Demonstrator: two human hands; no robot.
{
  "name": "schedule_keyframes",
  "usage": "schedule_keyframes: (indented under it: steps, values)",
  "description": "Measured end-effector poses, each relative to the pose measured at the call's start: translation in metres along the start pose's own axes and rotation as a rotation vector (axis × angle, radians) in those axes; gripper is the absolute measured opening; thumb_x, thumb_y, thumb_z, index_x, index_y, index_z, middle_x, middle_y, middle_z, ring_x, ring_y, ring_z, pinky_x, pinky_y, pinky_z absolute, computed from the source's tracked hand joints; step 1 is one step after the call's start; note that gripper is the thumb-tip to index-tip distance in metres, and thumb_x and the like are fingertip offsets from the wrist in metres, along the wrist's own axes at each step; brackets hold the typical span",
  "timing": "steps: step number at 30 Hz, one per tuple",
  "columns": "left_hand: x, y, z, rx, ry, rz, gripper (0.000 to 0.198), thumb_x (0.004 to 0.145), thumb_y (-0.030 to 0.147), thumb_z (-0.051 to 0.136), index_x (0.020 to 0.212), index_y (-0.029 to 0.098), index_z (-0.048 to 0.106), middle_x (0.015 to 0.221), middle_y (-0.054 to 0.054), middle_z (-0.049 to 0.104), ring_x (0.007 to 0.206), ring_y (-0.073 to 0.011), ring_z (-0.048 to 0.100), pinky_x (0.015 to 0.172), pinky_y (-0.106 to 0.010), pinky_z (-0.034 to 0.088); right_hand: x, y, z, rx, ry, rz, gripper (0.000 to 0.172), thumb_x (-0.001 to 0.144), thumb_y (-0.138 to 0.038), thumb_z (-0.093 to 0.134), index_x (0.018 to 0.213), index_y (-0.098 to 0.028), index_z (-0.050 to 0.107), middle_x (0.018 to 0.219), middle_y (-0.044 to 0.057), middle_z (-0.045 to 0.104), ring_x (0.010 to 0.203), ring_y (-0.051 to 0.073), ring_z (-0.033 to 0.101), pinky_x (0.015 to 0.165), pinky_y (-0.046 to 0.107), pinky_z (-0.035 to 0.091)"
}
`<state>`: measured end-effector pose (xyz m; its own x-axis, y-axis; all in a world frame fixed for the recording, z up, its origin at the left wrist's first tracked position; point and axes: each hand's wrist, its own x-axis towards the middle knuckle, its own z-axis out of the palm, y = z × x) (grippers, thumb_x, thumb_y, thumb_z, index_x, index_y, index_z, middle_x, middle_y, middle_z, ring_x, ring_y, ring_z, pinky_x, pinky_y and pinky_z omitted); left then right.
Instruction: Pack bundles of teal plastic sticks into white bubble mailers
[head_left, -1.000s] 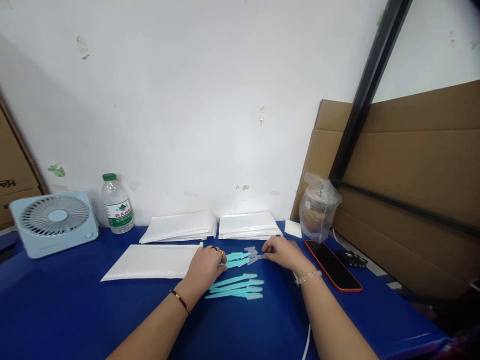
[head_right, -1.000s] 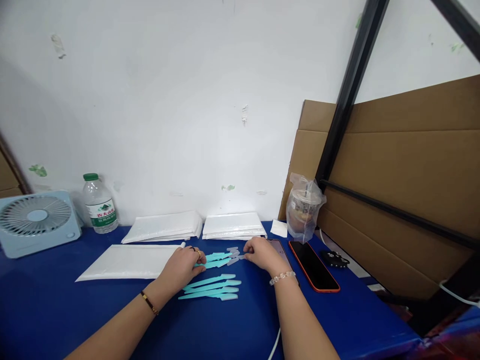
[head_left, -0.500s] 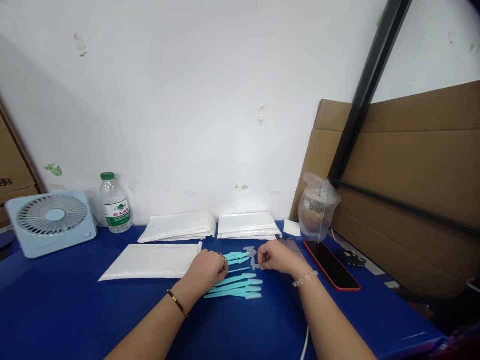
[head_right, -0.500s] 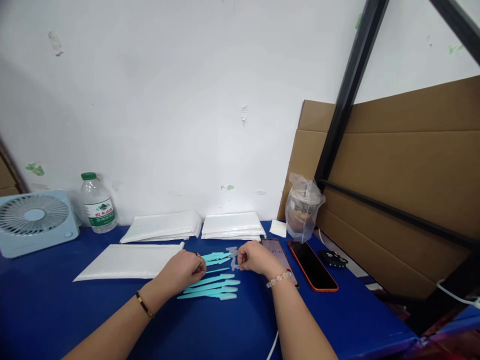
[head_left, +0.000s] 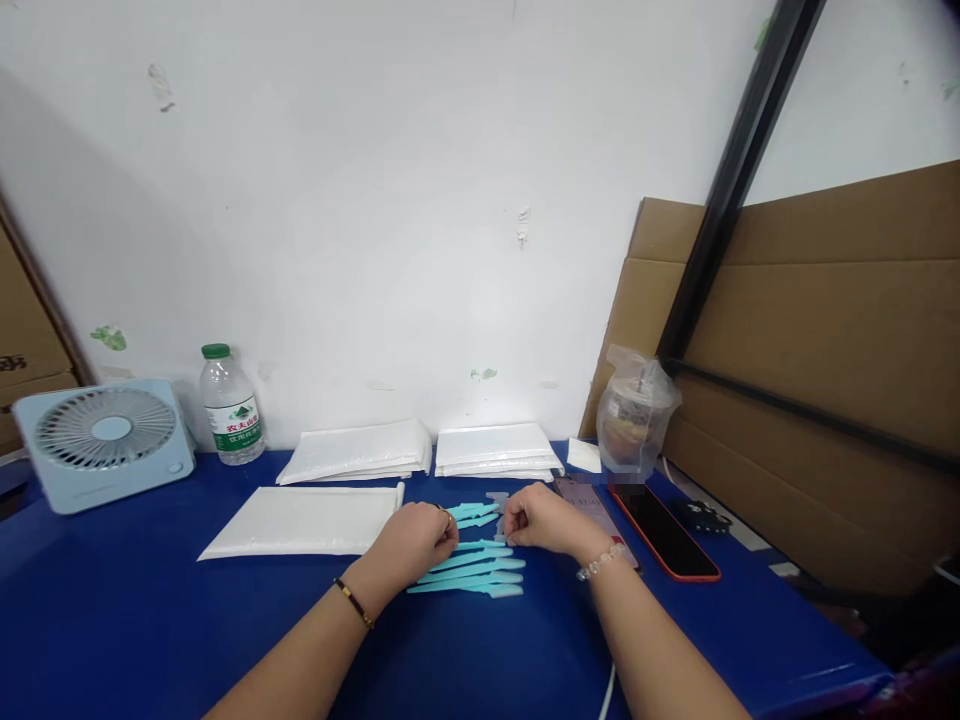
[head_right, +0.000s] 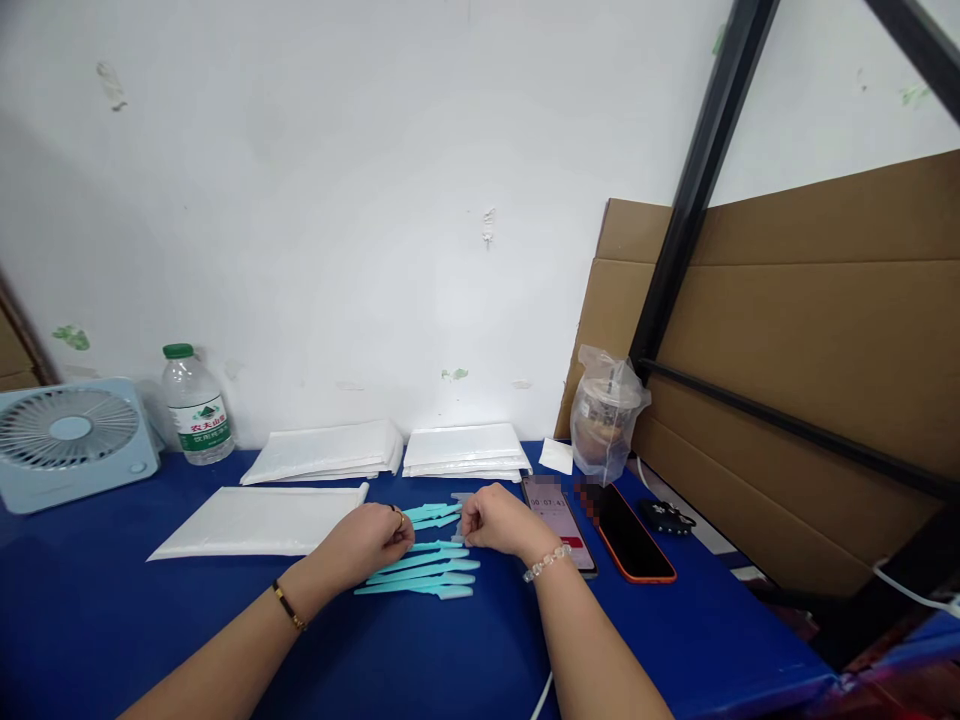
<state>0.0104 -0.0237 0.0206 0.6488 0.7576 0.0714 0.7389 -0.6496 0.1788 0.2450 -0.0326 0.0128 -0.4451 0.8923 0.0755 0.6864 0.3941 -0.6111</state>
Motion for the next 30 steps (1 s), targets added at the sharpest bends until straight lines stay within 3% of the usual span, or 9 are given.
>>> schedule_keyframes:
  steps: [12, 23, 30]
  values:
    - [-0.001, 0.003, -0.004, 0.052, -0.011, -0.064, 0.018, 0.075, 0.019, 0.045, 0.066, 0.019, 0.061, 0.067, -0.003, 0.064, 0.063, -0.0151, 0.057, 0.056, -0.024, 0.033, -0.006, -0.001, -0.008, -0.025, -0.043, 0.099, 0.007, 0.063, -0.012, 0.066, 0.067, -0.015, 0.070, 0.066, 0.002, 0.070, 0.059, 0.015, 0.063, 0.051, 0.019, 0.044]
    - [-0.001, 0.002, -0.004, 0.042, -0.014, -0.060, 0.019, 0.076, 0.019, 0.046, 0.068, 0.020, 0.063, 0.069, -0.003, 0.066, 0.066, -0.0160, 0.059, 0.057, -0.024, 0.035, -0.004, -0.003, -0.004, -0.031, -0.017, 0.061, 0.007, 0.064, -0.011, 0.065, 0.066, -0.015, 0.069, 0.065, 0.002, 0.070, 0.059, 0.015, 0.063, 0.052, 0.019, 0.044]
    - [-0.001, 0.003, 0.002, -0.063, -0.041, 0.009, 0.018, 0.075, 0.020, 0.047, 0.070, 0.022, 0.065, 0.070, 0.000, 0.067, 0.064, -0.0139, 0.058, 0.056, -0.023, 0.035, 0.000, -0.006, 0.006, 0.058, -0.072, -0.029, 0.009, 0.065, -0.012, 0.065, 0.070, -0.016, 0.071, 0.064, 0.001, 0.069, 0.059, 0.014, 0.064, 0.052, 0.018, 0.045]
